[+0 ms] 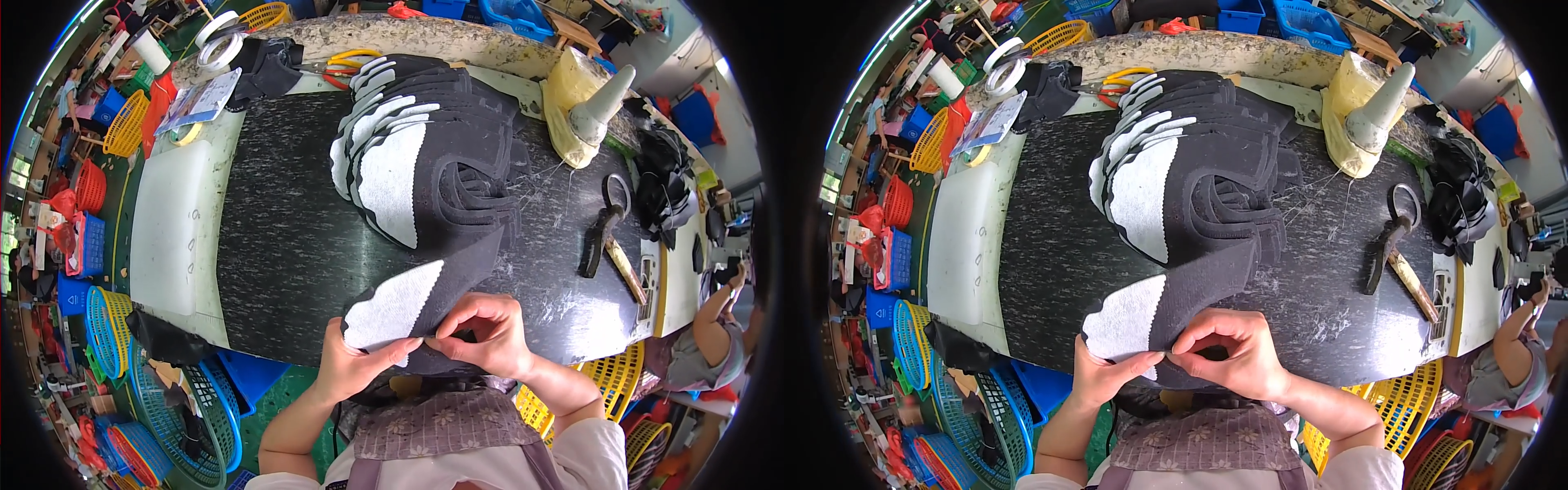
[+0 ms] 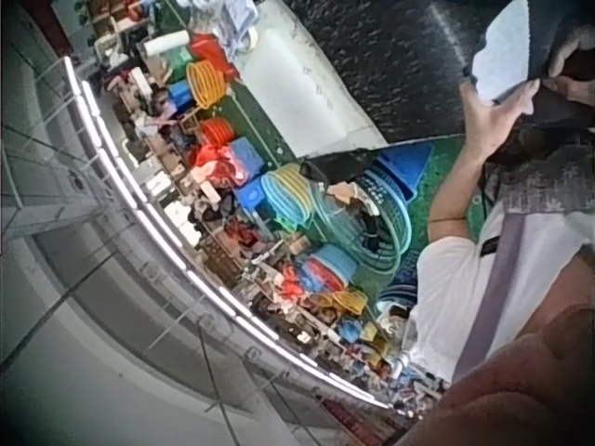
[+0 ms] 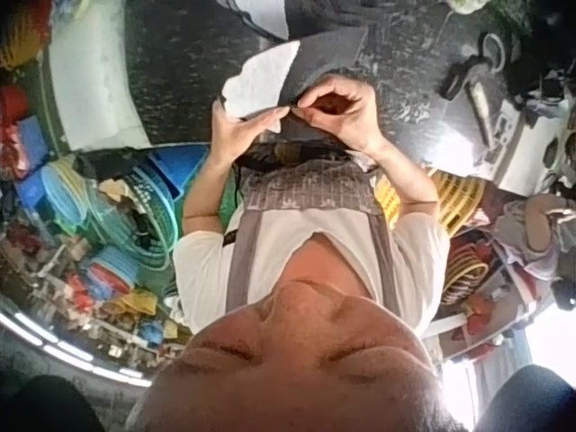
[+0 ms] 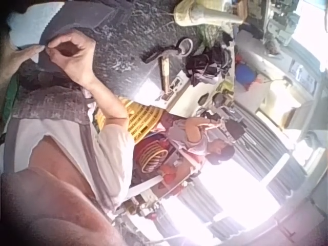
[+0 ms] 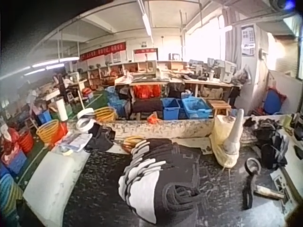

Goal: The recorder is preparing black shoe upper components by peeling and applying small white adhesive stickers to specific areas of the parts.

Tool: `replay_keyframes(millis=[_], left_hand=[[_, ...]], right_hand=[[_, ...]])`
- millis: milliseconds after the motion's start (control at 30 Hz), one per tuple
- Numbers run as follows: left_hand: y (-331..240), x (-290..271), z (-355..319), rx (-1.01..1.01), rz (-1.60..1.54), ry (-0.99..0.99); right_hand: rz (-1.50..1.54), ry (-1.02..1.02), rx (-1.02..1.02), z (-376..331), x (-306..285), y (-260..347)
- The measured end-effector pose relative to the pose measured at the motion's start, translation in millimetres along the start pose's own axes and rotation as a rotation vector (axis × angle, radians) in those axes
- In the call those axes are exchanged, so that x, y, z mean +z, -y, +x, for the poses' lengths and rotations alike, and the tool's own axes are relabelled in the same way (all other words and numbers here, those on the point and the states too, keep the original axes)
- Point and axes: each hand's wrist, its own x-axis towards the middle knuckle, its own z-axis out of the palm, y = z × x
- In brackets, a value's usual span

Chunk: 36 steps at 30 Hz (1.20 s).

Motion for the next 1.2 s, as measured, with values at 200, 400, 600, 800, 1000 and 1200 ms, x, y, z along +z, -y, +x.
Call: replay_keyframes(millis=[200, 400, 600, 800, 1000, 1200], left_hand=[[9.6, 4.4, -5.7, 0.238, 0.386, -0.116], [-19.2, -21.1, 5.0, 0.202, 0.211, -0.338], [-43.2, -125.5, 19.0, 0.285, 1.079, -0.745], [-23.8, -30.3, -3.9, 0.193, 0.465, -0.018], [-19.6, -11.1, -12.0, 0.149, 0.345, 0.094], [-16.3, 2.0, -18.7, 0.132, 0.446, 0.225]], right_hand=[[-0.188, -0.128, -0.137, 3.7, 8.4, -14.5], [-0.73, -0.081, -0.512, 35.1, 17.2, -1.7], [-1.164, -0.121, -0.47, 68.0, -21.9, -8.0], [-1.095, -0.056, -0.625, 54.9, -37.3, 3.6], [-1.235, 0.124, -0.558, 0.7, -2.9, 8.2], [-0.784, 0.073, -0.502, 9.8, 10.5, 16.8]])
